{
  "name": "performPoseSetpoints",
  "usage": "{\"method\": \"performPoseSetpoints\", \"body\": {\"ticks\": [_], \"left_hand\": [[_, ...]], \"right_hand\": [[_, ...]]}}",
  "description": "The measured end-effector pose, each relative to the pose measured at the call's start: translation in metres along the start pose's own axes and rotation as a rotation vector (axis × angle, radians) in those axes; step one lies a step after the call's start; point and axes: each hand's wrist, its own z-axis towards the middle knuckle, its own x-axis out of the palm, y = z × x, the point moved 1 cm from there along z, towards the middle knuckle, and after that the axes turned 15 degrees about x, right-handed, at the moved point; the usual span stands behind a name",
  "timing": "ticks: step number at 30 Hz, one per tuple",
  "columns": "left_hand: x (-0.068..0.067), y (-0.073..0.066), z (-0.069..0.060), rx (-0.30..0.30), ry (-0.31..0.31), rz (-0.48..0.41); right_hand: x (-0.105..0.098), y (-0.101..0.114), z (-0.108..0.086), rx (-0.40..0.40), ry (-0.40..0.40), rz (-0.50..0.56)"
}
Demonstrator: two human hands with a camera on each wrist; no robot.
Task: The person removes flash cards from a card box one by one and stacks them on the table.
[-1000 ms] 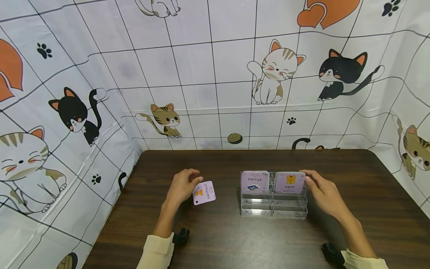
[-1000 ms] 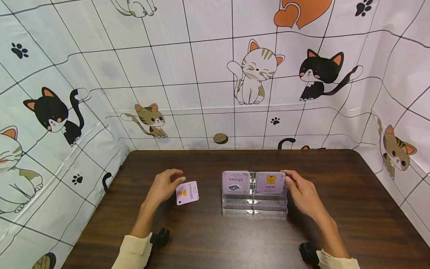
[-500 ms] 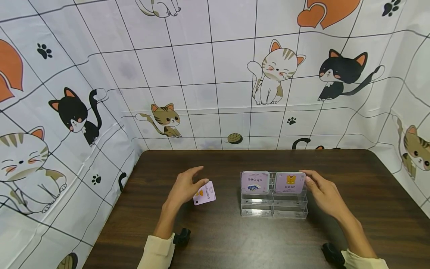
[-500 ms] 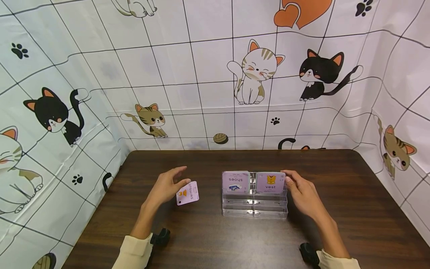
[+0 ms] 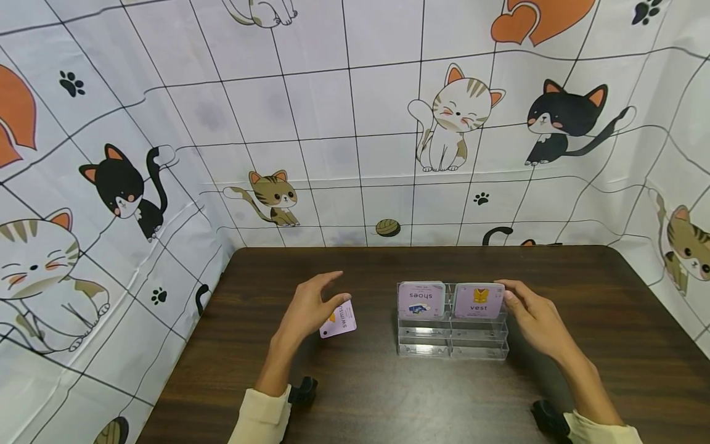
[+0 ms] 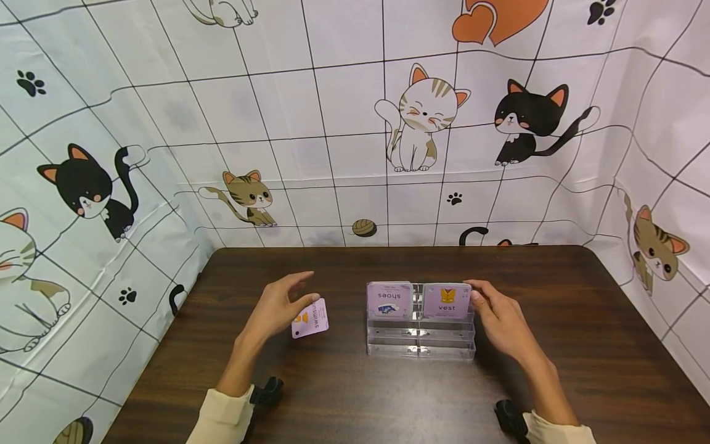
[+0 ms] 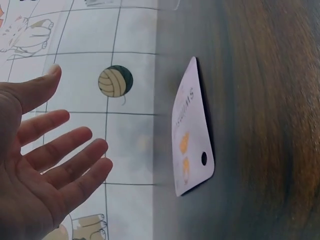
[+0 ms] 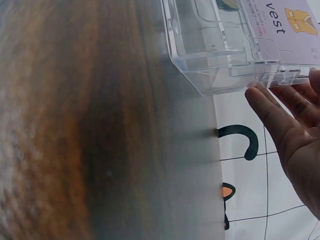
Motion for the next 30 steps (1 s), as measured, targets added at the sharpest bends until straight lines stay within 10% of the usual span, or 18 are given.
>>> {"method": "performPoseSetpoints", "body": {"ticks": [30], "left_hand": [[0.009,-0.027,0.004,0.082,-0.02,-0.072]], "right_hand": [[0.001,0.003,-0.002,0.008,0.016,0.017]]}}
